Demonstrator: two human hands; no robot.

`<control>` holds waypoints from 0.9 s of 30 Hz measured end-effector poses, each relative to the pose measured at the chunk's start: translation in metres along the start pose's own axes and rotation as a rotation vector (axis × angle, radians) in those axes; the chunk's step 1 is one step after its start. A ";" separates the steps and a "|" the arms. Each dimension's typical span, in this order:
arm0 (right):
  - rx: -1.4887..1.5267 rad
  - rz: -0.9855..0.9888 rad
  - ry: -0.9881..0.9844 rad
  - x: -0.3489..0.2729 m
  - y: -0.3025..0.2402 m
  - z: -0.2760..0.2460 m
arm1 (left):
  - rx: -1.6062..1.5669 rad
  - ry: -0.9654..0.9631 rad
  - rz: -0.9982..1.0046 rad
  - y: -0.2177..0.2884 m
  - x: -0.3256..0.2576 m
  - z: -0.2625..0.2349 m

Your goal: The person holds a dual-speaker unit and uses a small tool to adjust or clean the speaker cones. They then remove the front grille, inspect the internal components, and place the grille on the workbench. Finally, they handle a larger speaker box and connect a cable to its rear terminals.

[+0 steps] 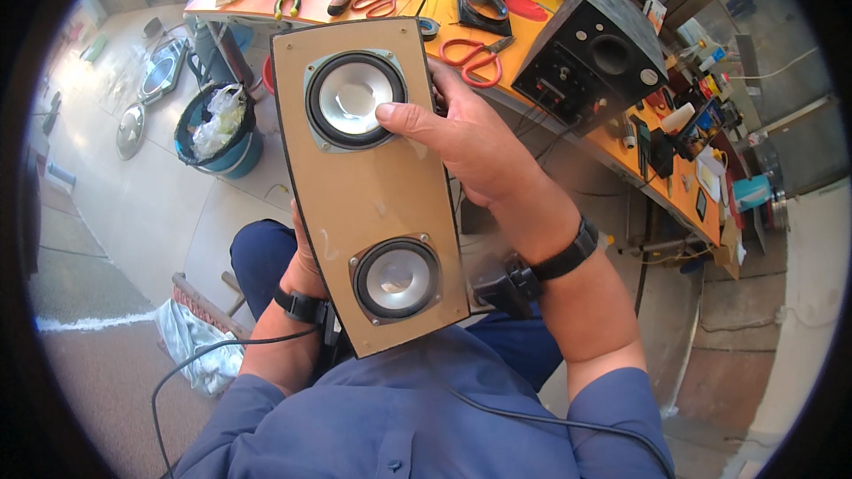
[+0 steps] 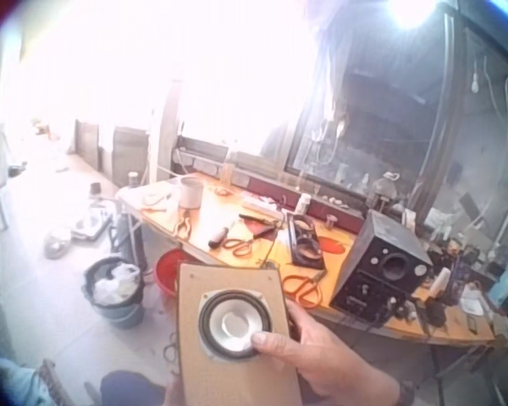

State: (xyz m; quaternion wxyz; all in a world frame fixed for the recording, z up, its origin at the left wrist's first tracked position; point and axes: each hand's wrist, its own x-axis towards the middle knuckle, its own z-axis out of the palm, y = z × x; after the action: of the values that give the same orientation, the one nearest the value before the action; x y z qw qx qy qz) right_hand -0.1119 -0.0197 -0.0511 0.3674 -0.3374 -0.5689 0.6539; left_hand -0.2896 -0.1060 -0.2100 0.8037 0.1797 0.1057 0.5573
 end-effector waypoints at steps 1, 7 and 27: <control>0.005 0.015 0.004 0.000 0.000 0.000 | 0.003 0.008 -0.002 0.000 -0.001 -0.001; 0.018 0.043 0.031 0.001 0.001 0.003 | 0.016 0.001 0.002 0.002 -0.002 -0.005; 0.009 0.048 0.041 -0.002 -0.006 0.006 | -0.064 -0.031 -0.005 0.001 -0.002 -0.003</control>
State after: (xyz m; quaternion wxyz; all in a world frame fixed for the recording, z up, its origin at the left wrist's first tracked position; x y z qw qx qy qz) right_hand -0.1158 -0.0240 -0.0443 0.3644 -0.3627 -0.5501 0.6581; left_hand -0.2926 -0.1067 -0.2124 0.8121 0.1622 0.0761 0.5554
